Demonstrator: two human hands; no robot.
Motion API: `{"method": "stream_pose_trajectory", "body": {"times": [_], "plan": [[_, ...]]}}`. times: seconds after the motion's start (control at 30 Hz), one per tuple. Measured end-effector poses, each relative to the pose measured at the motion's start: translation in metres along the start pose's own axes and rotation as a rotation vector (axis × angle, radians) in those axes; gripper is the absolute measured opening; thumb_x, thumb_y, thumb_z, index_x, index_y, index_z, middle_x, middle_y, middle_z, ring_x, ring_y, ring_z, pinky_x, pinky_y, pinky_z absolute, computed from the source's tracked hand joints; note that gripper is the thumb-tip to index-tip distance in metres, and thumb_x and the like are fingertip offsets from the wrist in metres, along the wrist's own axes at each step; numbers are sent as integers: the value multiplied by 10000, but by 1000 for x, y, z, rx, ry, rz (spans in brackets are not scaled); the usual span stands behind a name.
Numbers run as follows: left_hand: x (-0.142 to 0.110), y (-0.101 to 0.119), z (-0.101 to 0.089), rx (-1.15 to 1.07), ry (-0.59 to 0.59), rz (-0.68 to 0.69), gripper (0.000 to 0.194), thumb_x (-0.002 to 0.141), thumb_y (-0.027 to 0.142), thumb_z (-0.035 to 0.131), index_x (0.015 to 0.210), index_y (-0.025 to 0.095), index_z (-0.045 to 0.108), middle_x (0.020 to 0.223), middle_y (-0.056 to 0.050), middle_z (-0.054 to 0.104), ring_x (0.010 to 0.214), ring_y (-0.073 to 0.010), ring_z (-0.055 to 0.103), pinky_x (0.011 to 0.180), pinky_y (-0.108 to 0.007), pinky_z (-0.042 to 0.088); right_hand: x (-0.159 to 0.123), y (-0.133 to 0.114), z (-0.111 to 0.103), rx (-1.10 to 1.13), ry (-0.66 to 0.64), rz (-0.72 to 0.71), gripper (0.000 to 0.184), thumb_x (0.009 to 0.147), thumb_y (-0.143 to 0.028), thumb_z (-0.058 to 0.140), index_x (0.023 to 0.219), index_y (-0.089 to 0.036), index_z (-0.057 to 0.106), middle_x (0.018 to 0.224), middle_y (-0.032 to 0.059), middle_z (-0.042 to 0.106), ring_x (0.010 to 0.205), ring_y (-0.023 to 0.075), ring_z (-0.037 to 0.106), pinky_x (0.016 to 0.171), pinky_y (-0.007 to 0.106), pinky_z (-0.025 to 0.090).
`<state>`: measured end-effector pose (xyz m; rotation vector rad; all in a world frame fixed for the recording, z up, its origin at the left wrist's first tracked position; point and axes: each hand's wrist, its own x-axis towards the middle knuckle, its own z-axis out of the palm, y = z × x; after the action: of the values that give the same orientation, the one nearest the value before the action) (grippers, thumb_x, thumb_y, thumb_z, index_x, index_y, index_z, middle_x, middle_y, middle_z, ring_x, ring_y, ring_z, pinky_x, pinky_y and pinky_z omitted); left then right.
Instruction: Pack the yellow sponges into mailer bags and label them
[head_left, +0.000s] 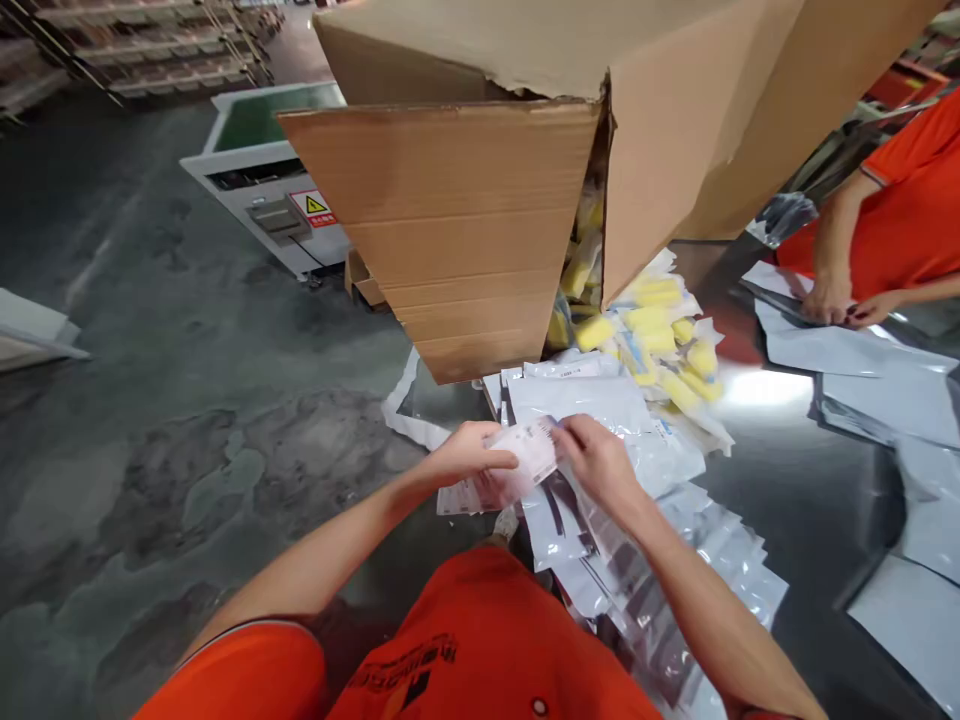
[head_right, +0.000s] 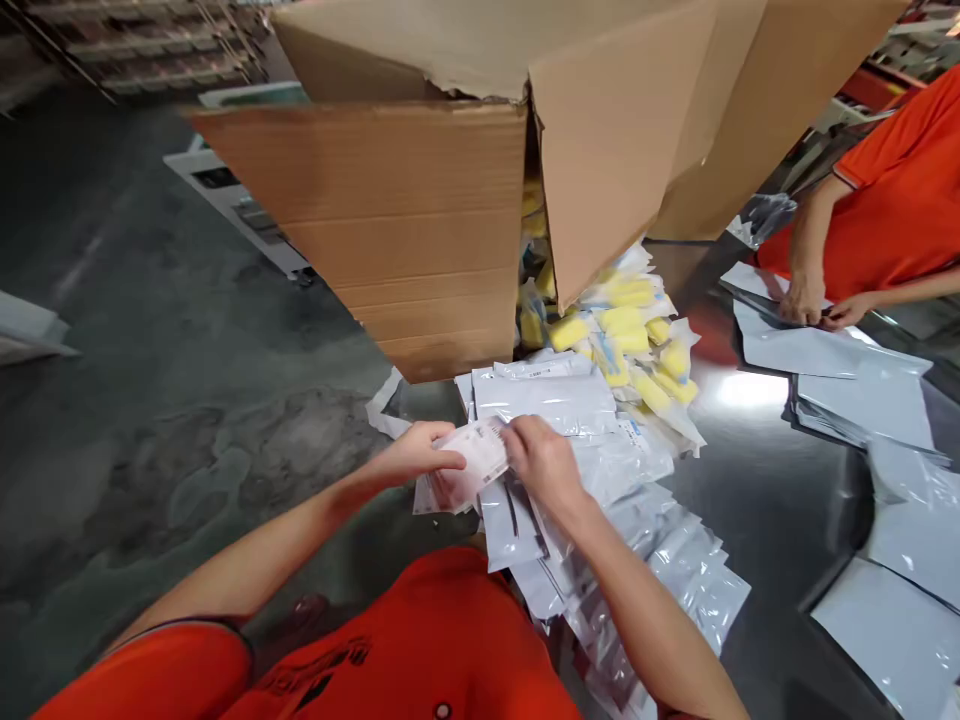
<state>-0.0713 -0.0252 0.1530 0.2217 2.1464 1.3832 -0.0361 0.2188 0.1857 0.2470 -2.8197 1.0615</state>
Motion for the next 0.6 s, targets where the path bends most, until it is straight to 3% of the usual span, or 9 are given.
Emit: {"method": "stream_pose_trajectory", "body": {"times": [0.07,0.13,0.17,0.27,0.33,0.4,0.5,0.6], "plan": [[6,-18,-17,-4,-78,-73,309,564,434,752,672,162,655,642,32,580,657,-159,522,573,-236,346,24,33,-22,-42,177,133,305,935,-475,494,839,-215,623,745,29,616,711,192,559,686,294,410],[11,-36,-35,-24,-103,-146,341,572,454,755,724,151,715,669,7,652,671,-184,573,589,-248,380,47,68,-36,-101,275,309,330,894,-512,540,901,-199,643,723,22,607,679,195,543,663,300,410],[13,-43,-44,-51,-94,-171,370,587,474,753,764,149,739,693,-5,684,679,-195,596,597,-254,396,55,84,-37,-139,263,390,355,887,-523,552,945,-188,653,723,25,614,672,197,546,652,300,412],[16,-59,-66,-169,-27,-177,471,619,517,765,905,142,778,786,-40,756,731,-225,656,640,-274,451,64,111,-21,-358,52,510,473,909,-568,547,1106,-157,672,862,100,688,780,240,623,705,329,443],[16,-63,-73,-241,-8,-163,510,615,524,785,945,135,786,829,-63,777,775,-247,683,680,-292,481,59,112,-4,-539,-56,521,568,906,-601,568,1240,-149,654,1004,187,700,933,315,649,807,414,450],[13,-64,-75,-284,-26,-164,502,607,523,799,931,140,797,852,-76,788,809,-266,699,710,-309,503,51,105,9,-693,-86,535,679,897,-595,600,1409,-152,556,1050,245,689,1019,388,635,874,518,417],[8,-60,-71,-319,-81,-168,465,597,524,808,881,156,808,854,-76,791,811,-271,705,730,-321,518,42,94,16,-845,-15,565,856,900,-580,606,1564,-114,331,1089,297,667,1082,448,601,896,580,388],[8,-52,-63,-312,-144,-146,484,586,543,808,852,139,803,812,-78,779,769,-261,694,715,-318,515,41,93,25,-827,57,523,863,932,-590,536,1565,-55,298,1334,354,537,1255,481,485,948,580,379]]}}
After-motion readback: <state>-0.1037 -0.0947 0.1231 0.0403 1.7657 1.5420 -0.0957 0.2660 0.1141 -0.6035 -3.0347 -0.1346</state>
